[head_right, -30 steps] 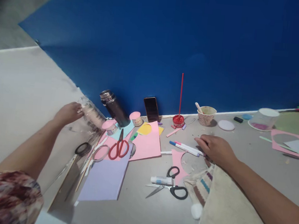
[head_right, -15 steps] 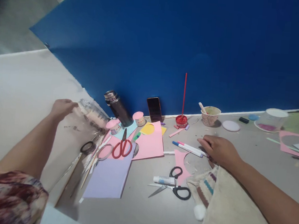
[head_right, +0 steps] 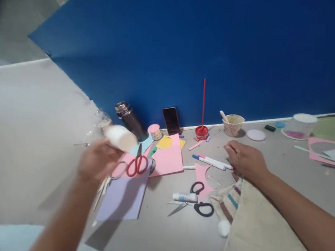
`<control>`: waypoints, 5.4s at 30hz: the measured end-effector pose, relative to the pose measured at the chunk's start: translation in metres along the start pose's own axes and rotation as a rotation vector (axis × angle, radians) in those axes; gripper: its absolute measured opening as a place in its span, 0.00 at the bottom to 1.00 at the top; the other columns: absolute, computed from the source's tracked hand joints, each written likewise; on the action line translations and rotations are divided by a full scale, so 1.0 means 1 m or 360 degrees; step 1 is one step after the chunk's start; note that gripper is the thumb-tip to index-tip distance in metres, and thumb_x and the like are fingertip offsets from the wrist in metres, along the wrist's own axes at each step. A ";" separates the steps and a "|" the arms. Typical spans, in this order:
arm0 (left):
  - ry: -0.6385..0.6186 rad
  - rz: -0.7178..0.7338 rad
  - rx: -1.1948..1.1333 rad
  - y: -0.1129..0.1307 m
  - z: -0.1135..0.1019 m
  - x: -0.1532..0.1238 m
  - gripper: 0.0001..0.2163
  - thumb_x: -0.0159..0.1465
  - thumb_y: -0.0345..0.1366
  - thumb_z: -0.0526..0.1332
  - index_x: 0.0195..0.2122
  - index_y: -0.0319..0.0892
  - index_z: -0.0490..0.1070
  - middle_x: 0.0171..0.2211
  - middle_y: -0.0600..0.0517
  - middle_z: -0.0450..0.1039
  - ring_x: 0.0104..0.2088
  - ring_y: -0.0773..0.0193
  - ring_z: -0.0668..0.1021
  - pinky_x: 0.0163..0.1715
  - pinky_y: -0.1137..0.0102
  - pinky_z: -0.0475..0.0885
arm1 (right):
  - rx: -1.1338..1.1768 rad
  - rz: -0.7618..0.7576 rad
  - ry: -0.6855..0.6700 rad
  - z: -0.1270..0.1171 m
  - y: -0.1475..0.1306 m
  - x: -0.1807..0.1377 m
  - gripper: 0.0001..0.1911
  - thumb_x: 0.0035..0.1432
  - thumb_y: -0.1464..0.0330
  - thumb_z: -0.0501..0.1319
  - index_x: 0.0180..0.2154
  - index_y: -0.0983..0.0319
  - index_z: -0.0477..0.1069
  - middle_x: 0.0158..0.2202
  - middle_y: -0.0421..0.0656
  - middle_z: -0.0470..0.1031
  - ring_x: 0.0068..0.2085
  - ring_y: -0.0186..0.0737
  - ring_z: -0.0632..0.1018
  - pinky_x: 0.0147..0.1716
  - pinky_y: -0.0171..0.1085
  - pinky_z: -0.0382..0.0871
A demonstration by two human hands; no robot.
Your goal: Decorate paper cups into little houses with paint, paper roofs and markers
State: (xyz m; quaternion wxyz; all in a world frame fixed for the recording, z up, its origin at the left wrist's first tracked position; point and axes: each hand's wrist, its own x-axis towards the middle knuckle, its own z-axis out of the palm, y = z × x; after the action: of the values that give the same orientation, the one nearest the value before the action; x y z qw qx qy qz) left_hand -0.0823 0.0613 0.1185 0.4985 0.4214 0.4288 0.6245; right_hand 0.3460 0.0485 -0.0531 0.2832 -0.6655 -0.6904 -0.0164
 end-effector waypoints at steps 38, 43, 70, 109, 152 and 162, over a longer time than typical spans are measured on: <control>-0.0369 -0.0778 -0.0432 -0.137 0.080 -0.075 0.20 0.58 0.47 0.73 0.47 0.44 0.77 0.40 0.45 0.82 0.45 0.48 0.84 0.43 0.58 0.81 | 0.0993 -0.0017 -0.0169 -0.021 -0.094 -0.041 0.14 0.69 0.58 0.57 0.39 0.58 0.77 0.36 0.45 0.82 0.37 0.44 0.80 0.40 0.41 0.72; -0.0106 -0.0702 -0.0649 -0.120 0.066 -0.049 0.16 0.64 0.41 0.67 0.52 0.45 0.74 0.40 0.48 0.81 0.38 0.53 0.84 0.36 0.60 0.81 | 0.0734 0.0326 -0.0101 -0.021 -0.070 -0.019 0.18 0.67 0.59 0.54 0.28 0.59 0.72 0.25 0.42 0.79 0.29 0.41 0.78 0.31 0.37 0.70; -0.0696 -0.0001 0.0721 -0.155 0.065 -0.069 0.22 0.54 0.30 0.70 0.51 0.45 0.76 0.49 0.48 0.77 0.51 0.50 0.77 0.52 0.62 0.69 | -0.0163 0.0050 -0.0390 -0.017 -0.058 -0.017 0.10 0.67 0.62 0.59 0.37 0.60 0.75 0.38 0.51 0.81 0.38 0.50 0.78 0.32 0.41 0.59; -0.0911 0.0912 0.1812 -0.100 0.046 -0.069 0.07 0.73 0.32 0.56 0.44 0.44 0.75 0.42 0.47 0.82 0.42 0.57 0.82 0.42 0.63 0.77 | 0.2560 0.0881 -0.0093 -0.041 -0.112 -0.031 0.19 0.49 0.55 0.77 0.28 0.61 0.76 0.16 0.34 0.63 0.19 0.28 0.61 0.17 0.29 0.55; -0.0899 0.0692 0.1328 -0.075 0.100 -0.093 0.12 0.73 0.38 0.61 0.55 0.45 0.75 0.43 0.46 0.81 0.35 0.61 0.82 0.33 0.68 0.79 | 0.2275 0.0977 -0.0219 -0.055 -0.101 -0.028 0.21 0.50 0.50 0.77 0.30 0.60 0.78 0.19 0.39 0.72 0.21 0.33 0.67 0.21 0.33 0.60; -0.1193 0.0349 0.1144 -0.082 0.088 -0.124 0.11 0.76 0.40 0.57 0.42 0.46 0.79 0.33 0.53 0.83 0.31 0.63 0.82 0.31 0.71 0.74 | 0.1968 0.0536 -0.0480 -0.080 -0.136 -0.063 0.10 0.56 0.60 0.74 0.29 0.59 0.81 0.24 0.43 0.78 0.25 0.40 0.77 0.23 0.36 0.70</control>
State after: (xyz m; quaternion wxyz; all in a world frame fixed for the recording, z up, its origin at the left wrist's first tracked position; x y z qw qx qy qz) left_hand 0.0418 -0.0396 0.0527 0.3735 0.8023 0.3616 0.2933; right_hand 0.2461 -0.0564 0.0360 0.5121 -0.4742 -0.4911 0.5213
